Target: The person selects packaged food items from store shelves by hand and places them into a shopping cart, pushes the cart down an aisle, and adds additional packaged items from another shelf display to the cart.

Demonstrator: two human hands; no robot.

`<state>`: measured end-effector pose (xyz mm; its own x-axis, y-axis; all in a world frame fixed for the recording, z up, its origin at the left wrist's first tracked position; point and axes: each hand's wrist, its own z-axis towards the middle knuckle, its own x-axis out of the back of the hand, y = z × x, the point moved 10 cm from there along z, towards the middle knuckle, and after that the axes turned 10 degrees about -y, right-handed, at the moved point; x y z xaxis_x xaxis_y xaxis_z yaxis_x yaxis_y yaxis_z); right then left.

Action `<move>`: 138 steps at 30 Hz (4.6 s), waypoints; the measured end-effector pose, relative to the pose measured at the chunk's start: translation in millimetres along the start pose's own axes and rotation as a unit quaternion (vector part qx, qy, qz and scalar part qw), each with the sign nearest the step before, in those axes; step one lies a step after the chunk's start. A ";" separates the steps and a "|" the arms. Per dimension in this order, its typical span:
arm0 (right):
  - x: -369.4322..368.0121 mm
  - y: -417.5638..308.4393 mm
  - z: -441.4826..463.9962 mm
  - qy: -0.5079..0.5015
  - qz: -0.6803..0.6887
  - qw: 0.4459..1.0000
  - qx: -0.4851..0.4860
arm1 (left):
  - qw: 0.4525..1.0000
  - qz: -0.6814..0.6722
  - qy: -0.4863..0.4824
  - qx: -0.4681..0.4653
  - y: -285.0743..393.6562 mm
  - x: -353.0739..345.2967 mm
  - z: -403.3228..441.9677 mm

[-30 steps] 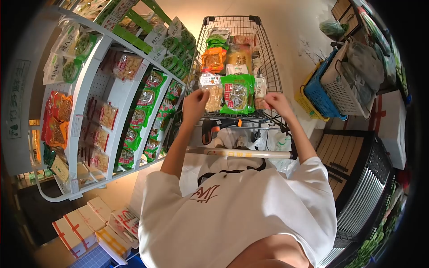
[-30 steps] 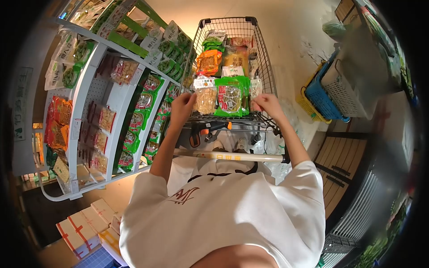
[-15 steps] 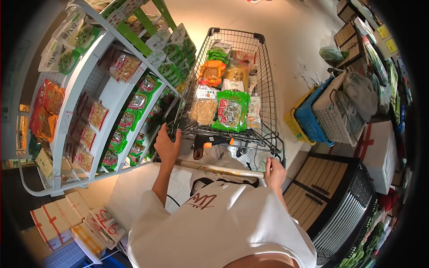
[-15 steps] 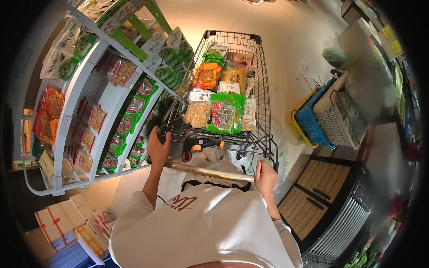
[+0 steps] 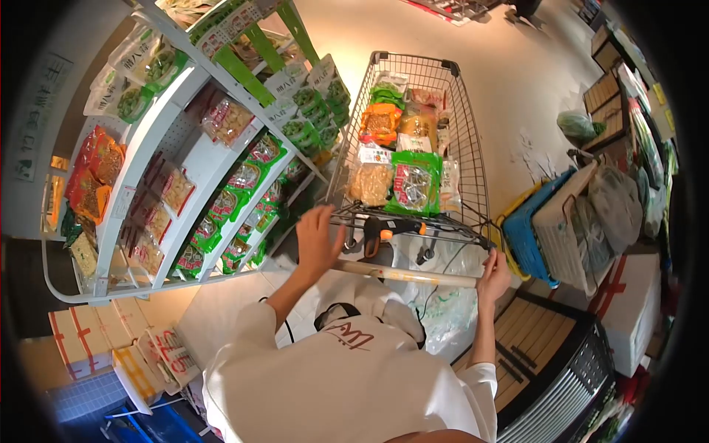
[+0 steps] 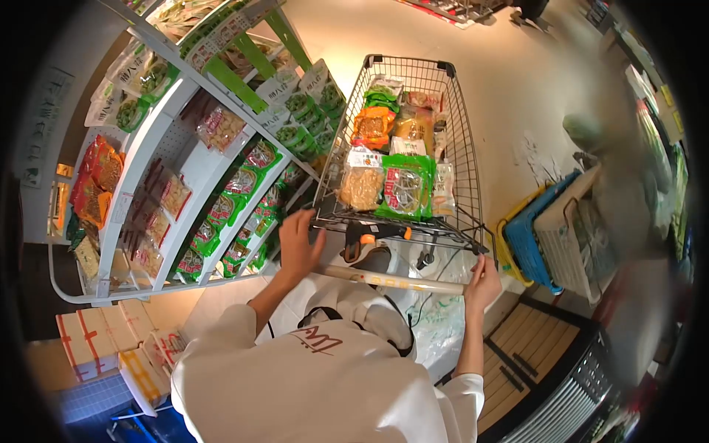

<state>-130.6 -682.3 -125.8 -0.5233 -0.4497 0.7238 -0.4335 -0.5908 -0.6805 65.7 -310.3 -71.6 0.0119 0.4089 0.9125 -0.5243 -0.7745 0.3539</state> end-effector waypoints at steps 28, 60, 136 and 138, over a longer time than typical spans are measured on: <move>-102.9 25.7 507.9 -0.065 -0.011 0.996 0.059 | 0.992 -0.084 -0.072 0.068 27.0 -149.8 353.5; -351.4 -128.3 1043.7 -0.130 -0.037 0.971 0.196 | 0.968 -0.101 -0.025 0.230 -123.5 -243.6 822.2; -1016.6 -753.2 1239.6 -0.614 0.011 0.672 0.415 | 0.854 -0.305 0.324 0.269 -672.4 -193.9 1220.1; -1012.3 -793.7 1165.8 -0.682 0.069 0.591 0.425 | 0.713 -0.516 0.323 0.348 -698.1 -200.7 1180.7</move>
<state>1598.5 -539.1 -185.1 0.8195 -0.3107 0.4816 0.3737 -0.3475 -0.8600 1434.6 -421.5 -259.6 -0.4274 0.8970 -0.1131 0.0310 0.1395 0.9897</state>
